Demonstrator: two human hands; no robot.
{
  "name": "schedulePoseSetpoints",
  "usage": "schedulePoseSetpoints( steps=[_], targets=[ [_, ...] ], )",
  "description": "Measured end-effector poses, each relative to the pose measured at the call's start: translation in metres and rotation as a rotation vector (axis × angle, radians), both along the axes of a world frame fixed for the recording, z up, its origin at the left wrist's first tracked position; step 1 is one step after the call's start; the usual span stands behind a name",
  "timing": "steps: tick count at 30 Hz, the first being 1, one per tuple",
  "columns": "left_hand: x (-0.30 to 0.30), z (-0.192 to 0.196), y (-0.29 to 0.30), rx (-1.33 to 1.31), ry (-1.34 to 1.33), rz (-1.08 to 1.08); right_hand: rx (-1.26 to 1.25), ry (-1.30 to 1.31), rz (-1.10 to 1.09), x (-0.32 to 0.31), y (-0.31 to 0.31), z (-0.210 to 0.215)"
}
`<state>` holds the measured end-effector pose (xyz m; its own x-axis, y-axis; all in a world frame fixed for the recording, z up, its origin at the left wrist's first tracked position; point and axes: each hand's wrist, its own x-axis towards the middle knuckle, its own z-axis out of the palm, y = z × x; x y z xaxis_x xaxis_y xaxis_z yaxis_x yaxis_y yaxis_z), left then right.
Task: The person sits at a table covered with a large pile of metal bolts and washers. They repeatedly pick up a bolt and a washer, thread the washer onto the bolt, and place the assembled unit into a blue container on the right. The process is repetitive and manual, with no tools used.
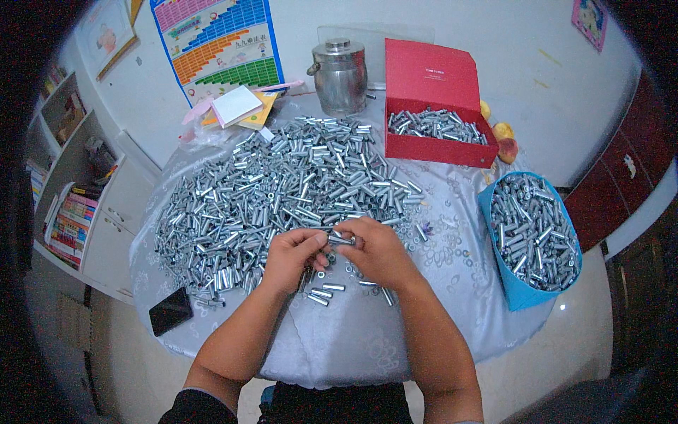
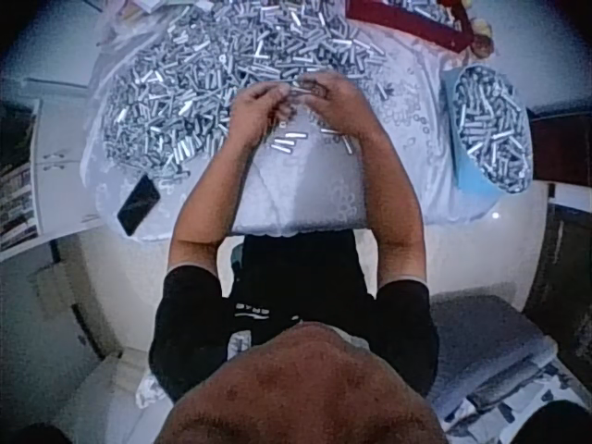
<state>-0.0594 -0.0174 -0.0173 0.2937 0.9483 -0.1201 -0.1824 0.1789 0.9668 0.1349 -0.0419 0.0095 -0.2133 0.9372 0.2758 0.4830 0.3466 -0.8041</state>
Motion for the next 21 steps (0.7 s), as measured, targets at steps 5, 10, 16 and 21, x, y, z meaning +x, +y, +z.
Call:
schedulePoseSetpoints(
  steps=[5,10,16,21],
  targets=[
    [-0.001,0.001,0.001,-0.053,-0.100,-0.001,-0.257,0.350,-0.061,0.002,0.004,-0.006],
    [0.002,0.000,-0.001,0.021,-0.133,0.038,-0.406,0.518,-0.036,0.006,0.010,-0.013],
    [0.002,0.001,0.001,-0.016,-0.165,0.058,-0.402,0.549,-0.025,0.006,0.008,-0.009],
    [0.003,-0.002,-0.001,0.001,-0.138,0.066,-0.289,0.590,-0.061,-0.002,0.009,-0.015]
  ],
)
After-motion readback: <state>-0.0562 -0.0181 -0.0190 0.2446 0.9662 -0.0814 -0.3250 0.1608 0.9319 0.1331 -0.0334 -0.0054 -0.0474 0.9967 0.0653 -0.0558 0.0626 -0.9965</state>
